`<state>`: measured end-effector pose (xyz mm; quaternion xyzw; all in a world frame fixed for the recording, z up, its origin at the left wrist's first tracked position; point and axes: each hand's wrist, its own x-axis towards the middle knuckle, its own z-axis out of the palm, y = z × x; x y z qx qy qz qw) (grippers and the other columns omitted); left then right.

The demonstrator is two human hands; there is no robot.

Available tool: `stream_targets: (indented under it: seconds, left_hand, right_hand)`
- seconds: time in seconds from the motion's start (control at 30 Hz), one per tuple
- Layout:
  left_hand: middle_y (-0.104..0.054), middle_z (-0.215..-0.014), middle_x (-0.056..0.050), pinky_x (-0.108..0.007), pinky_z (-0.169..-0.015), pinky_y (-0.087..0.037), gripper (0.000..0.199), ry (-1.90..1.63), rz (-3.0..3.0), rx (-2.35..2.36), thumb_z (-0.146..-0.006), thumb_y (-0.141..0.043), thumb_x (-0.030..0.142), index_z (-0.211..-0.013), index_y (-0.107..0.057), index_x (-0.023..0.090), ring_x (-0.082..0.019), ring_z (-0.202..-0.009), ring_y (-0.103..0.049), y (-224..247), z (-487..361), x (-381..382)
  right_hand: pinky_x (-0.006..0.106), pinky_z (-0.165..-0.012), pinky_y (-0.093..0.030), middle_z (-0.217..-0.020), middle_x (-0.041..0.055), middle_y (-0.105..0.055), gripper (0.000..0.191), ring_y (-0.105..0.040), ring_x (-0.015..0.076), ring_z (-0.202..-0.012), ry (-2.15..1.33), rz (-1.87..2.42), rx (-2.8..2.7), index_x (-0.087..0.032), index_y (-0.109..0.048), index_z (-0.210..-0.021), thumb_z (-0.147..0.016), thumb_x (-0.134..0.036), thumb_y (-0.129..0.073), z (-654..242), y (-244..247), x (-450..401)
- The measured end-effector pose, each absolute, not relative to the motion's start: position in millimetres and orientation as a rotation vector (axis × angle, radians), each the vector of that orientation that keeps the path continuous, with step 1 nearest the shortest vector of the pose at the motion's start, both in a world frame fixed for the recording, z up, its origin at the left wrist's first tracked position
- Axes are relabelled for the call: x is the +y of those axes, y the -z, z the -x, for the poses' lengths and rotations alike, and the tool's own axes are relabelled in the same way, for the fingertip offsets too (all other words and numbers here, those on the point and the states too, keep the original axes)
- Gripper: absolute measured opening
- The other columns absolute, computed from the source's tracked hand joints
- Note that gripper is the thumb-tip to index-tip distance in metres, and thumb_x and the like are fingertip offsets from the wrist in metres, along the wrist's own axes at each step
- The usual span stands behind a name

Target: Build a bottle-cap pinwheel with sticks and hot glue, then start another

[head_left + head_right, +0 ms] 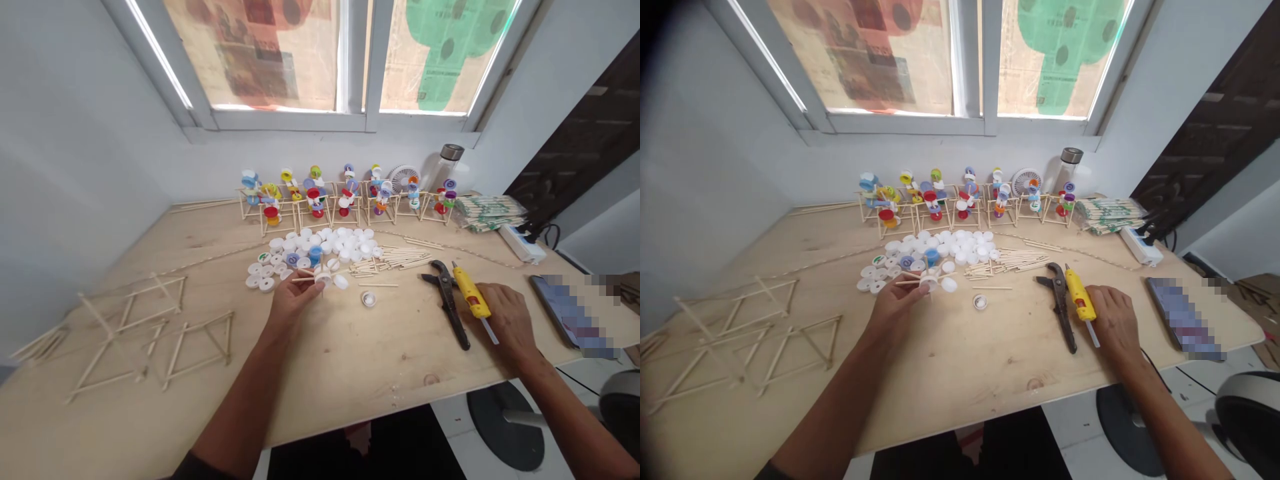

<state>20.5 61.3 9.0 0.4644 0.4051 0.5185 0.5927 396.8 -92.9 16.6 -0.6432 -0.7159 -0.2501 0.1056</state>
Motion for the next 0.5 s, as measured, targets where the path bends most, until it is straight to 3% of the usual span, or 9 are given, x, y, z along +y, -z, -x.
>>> stream_targets:
  seconds: [0.27, 0.5]
  left_hand:
    - [-0.064, -0.073, 0.000, -0.025, -0.065, -0.044, 0.033, -1.214, -1.045, 0.924, -0.054, -0.081, 0.031, -0.077, -0.062, 0.017, -0.014, -0.070, -0.057, -11, -20, 60]
    - [-0.063, -0.076, 0.001, -0.025, -0.065, -0.045, 0.030, -1.224, -1.057, 0.931, -0.054, -0.081, 0.032, -0.072, -0.062, 0.018, -0.012, -0.068, -0.057, -10, -17, 62]
  right_hand:
    - [0.040, -0.077, -0.042, -0.112, 0.0141, -0.062, 0.030, -0.054, 0.0298, -0.100, 0.578, 2.022, -2.176, -0.016, -0.054, -0.111, -0.081, -0.019, -0.048, -410, -7, -91]
    - [0.047, -0.086, -0.042, -0.122, 0.0130, -0.058, 0.038, -0.052, 0.0311, -0.109, 0.405, 2.009, -2.154, -0.020, -0.057, -0.115, -0.078, -0.022, -0.051, -397, -33, -100]
